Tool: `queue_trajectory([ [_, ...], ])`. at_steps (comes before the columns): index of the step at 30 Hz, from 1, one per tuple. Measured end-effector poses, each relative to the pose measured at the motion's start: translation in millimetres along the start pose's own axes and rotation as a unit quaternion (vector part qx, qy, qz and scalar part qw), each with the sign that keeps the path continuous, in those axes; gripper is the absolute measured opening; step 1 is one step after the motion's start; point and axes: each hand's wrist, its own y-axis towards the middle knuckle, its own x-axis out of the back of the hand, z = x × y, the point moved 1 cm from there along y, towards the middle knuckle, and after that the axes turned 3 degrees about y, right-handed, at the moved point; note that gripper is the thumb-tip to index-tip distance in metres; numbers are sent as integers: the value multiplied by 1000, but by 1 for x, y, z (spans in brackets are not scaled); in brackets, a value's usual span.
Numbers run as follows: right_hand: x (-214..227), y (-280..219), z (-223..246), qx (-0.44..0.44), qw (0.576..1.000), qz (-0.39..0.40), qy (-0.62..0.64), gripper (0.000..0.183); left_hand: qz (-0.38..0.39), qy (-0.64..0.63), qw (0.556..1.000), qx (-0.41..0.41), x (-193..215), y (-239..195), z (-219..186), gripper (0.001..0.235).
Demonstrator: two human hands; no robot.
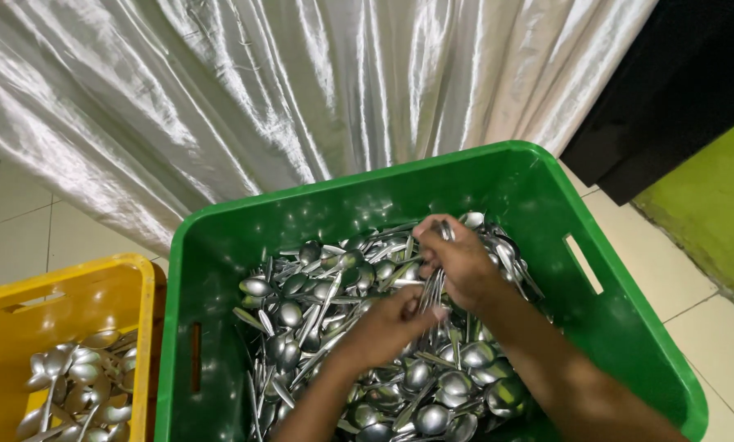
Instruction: The person sits on the floor and sorts mixed metal cutlery from a green bin into a yellow bin. They pick up forks and spoons, separate them by type, and place the sorted items into the yellow container.
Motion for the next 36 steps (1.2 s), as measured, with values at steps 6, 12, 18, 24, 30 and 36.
queue_trajectory([
  [6, -5, -4, -21, -4, 996, 69, -48, 17, 9, 81, 997, -4, -7, 0, 13, 50],
  [12, -22, -17, -6, -42, 987, 11, -157, 26, 69, 41, 996, 31, -3, -3, 6, 37],
  [18, -20, -15, -7, -24, 986, 11, -165, 26, 23, 60, 997, 38, -1, -7, 3, 31],
  [24, -19, -8, -17, -30, 986, -50, -154, 44, -50, 20, 998, -35, -14, 19, 43, 36],
  [30, -28, -14, -8, -21, 990, -40, -135, 48, -60, -34, 997, -35, -12, 21, 49, 28],
  [36, -28, -8, -9, -11, 997, -40, -66, 38, -54, -151, 985, -63, -11, 34, 62, 25],
])
